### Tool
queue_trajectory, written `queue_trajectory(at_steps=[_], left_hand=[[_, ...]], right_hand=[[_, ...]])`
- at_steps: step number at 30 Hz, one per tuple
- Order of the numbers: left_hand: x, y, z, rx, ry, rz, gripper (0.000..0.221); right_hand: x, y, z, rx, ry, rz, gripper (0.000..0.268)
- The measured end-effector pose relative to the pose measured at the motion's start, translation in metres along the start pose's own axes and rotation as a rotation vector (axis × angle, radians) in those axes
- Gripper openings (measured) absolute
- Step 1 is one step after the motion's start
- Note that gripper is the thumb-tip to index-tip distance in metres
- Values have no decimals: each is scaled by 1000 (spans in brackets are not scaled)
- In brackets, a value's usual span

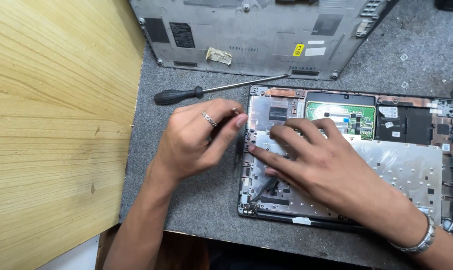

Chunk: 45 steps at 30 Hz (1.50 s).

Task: Disassembling and cleaning the internal components of a laptop using a screwdriver and a toothbrush.

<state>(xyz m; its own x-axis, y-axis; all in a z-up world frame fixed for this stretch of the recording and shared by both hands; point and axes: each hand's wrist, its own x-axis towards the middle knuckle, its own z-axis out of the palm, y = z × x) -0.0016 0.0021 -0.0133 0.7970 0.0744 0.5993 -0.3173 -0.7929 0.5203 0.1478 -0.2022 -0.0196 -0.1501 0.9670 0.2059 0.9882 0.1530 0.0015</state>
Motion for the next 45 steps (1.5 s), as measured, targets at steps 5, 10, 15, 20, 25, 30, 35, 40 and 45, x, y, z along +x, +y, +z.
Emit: queue_trajectory(at_steps=[5,10,15,20,25,30,35,40,45], left_hand=[[-2,5,3,69,29,-72,9],[-4,11,23,-95,214,-376,17],[72,44,40,-52,-91,-48,15],[150,44,117,-205,-224,211,7],[185,27,184,-300,-220,222,15],[189,8,211,-268,-347,287,15],[189,18,192,-246,-347,269,17],[171,37,139,-224,-235,237,18],[142,37,107,-214,-162,-25,15]], right_hand=[[-3,-9,1,-94,54,-29,47],[-18,-6,8,-23,151,0,39],[-23,-6,9,31,241,13,31],[-30,-4,23,155,293,13,32],[-30,-2,24,177,265,32,24],[-30,-1,33,249,201,59,29],[-30,-1,34,218,230,68,28],[-31,-1,23,211,235,65,33],[-27,-2,15,180,289,45,28]])
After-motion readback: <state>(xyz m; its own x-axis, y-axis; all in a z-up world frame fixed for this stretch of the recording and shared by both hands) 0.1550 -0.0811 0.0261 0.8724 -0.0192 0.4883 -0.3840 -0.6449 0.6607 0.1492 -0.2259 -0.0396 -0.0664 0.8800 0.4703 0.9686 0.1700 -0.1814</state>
